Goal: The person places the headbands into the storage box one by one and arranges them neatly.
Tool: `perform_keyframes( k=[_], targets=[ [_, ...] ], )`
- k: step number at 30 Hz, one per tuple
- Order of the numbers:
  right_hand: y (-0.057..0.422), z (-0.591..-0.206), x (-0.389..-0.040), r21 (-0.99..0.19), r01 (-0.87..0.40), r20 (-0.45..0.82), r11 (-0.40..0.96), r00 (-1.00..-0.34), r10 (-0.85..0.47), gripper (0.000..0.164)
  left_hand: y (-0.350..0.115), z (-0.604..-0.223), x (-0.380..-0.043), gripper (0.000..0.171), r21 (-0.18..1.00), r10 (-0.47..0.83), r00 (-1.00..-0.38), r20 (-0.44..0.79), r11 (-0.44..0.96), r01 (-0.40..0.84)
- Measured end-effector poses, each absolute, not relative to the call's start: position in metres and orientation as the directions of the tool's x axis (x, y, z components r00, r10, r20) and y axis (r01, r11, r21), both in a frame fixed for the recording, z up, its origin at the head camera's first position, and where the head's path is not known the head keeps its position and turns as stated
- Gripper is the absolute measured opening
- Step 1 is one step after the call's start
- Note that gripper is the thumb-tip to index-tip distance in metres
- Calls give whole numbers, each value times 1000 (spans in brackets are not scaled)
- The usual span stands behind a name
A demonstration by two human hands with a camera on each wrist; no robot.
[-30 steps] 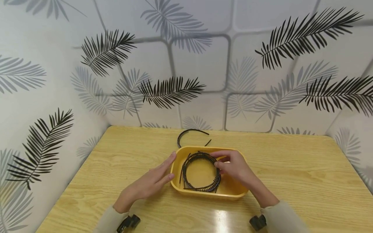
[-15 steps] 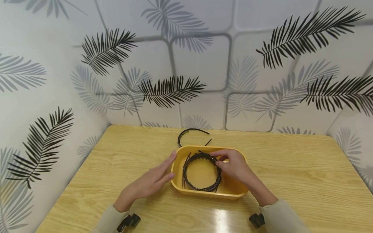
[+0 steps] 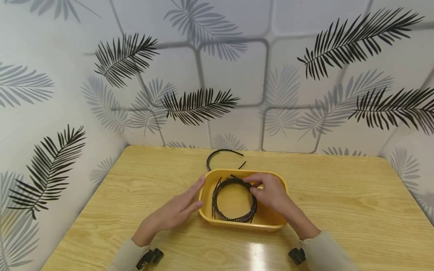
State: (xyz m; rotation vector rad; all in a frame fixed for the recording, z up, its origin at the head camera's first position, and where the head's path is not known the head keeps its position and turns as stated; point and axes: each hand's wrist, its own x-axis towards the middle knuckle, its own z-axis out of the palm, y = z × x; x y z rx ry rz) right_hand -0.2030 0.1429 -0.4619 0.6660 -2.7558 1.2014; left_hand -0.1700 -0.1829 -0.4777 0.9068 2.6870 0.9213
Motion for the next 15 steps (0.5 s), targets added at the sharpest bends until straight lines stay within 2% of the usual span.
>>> perform_keyframes(
  k=[7,15],
  targets=[
    [145,-462,-200,-740,-383,201,553,-911,-361,30,-183,-478,-171,69,594,604,-795,57,620,513],
    [150,-458,-200,-737,-369,186,566,-916,-355,29,-184,-479,-171,70,597,606,-794,53,618,512]
  ],
)
